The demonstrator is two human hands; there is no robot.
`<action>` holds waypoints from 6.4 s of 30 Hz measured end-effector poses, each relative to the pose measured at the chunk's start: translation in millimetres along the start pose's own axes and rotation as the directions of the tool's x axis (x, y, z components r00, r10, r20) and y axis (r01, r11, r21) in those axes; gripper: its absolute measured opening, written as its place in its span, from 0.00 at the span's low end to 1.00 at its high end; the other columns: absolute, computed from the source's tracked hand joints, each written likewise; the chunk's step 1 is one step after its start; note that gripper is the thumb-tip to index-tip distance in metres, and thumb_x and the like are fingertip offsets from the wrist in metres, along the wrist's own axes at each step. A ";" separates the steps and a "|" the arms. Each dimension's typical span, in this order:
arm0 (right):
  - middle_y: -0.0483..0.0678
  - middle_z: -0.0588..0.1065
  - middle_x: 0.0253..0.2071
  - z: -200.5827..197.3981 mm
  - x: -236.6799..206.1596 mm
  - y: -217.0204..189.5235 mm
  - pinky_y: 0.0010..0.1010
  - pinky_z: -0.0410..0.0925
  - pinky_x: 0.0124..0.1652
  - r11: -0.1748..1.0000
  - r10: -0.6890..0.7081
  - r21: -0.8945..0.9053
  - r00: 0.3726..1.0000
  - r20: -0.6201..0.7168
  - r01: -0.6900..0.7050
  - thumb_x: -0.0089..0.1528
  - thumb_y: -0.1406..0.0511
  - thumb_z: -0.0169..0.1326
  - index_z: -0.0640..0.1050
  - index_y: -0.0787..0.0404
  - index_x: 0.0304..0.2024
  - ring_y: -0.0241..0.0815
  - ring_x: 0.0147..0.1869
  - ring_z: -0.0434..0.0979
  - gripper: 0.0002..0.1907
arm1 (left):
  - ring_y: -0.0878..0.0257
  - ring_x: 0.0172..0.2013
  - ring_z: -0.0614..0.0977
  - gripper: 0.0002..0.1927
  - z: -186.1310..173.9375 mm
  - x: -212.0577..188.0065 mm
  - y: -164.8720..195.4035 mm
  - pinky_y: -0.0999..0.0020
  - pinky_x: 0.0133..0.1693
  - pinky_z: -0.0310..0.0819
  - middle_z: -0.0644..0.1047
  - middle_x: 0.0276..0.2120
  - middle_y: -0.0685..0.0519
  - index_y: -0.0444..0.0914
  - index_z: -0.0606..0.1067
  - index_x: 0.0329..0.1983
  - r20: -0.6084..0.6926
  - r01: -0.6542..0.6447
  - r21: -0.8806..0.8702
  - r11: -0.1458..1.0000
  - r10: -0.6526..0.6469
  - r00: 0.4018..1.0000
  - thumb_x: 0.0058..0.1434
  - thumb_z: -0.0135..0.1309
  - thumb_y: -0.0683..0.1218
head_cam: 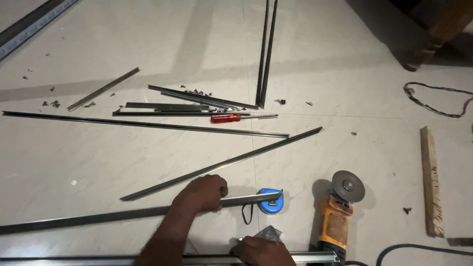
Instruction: The person measures and marks metal rods with a tape measure and marker, then uses an angle grinder to cut the rods to length. The person handles the cut pieces and places them aside on the floor.
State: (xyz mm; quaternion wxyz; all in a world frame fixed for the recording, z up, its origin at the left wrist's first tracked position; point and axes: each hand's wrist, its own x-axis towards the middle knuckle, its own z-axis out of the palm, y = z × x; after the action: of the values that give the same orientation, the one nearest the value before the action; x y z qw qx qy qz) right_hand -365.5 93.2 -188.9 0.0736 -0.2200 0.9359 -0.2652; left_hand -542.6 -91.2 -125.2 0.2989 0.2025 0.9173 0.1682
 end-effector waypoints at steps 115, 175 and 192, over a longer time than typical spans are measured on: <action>0.48 0.80 0.31 -76.3 21.7 85.1 0.29 0.75 0.41 0.121 0.781 0.949 0.618 0.092 -0.293 0.62 0.64 0.60 0.81 0.67 0.41 0.37 0.34 0.78 0.11 | 0.50 0.42 0.83 0.12 17.9 -41.6 -50.9 0.53 0.47 0.75 0.81 0.35 0.47 0.41 0.81 0.36 -0.161 -0.070 0.280 0.958 0.119 0.980 0.62 0.58 0.54; 0.48 0.80 0.39 -103.5 24.8 51.4 0.33 0.76 0.38 0.918 0.375 0.256 0.872 -0.314 -0.302 0.55 0.70 0.63 0.84 0.61 0.43 0.43 0.38 0.83 0.13 | 0.53 0.52 0.83 0.16 -20.3 -50.3 -129.1 0.57 0.54 0.77 0.81 0.48 0.49 0.44 0.81 0.46 0.048 0.074 0.465 0.882 -0.109 0.993 0.54 0.63 0.45; 0.46 0.81 0.40 -106.0 24.5 46.9 0.32 0.77 0.39 0.906 0.413 0.227 0.860 -0.299 -0.357 0.55 0.69 0.64 0.85 0.58 0.46 0.43 0.39 0.85 0.16 | 0.60 0.41 0.86 0.07 -45.7 -101.9 -184.2 0.61 0.48 0.78 0.84 0.34 0.55 0.45 0.84 0.36 -0.027 0.227 0.291 0.929 -0.229 0.973 0.54 0.66 0.49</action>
State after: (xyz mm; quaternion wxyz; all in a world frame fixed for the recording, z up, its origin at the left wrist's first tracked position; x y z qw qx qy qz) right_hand -431.8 167.1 -124.3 -0.0196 0.0279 0.9342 -0.3551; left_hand -545.4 -306.6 -120.5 0.2865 0.1371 0.9482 -0.0057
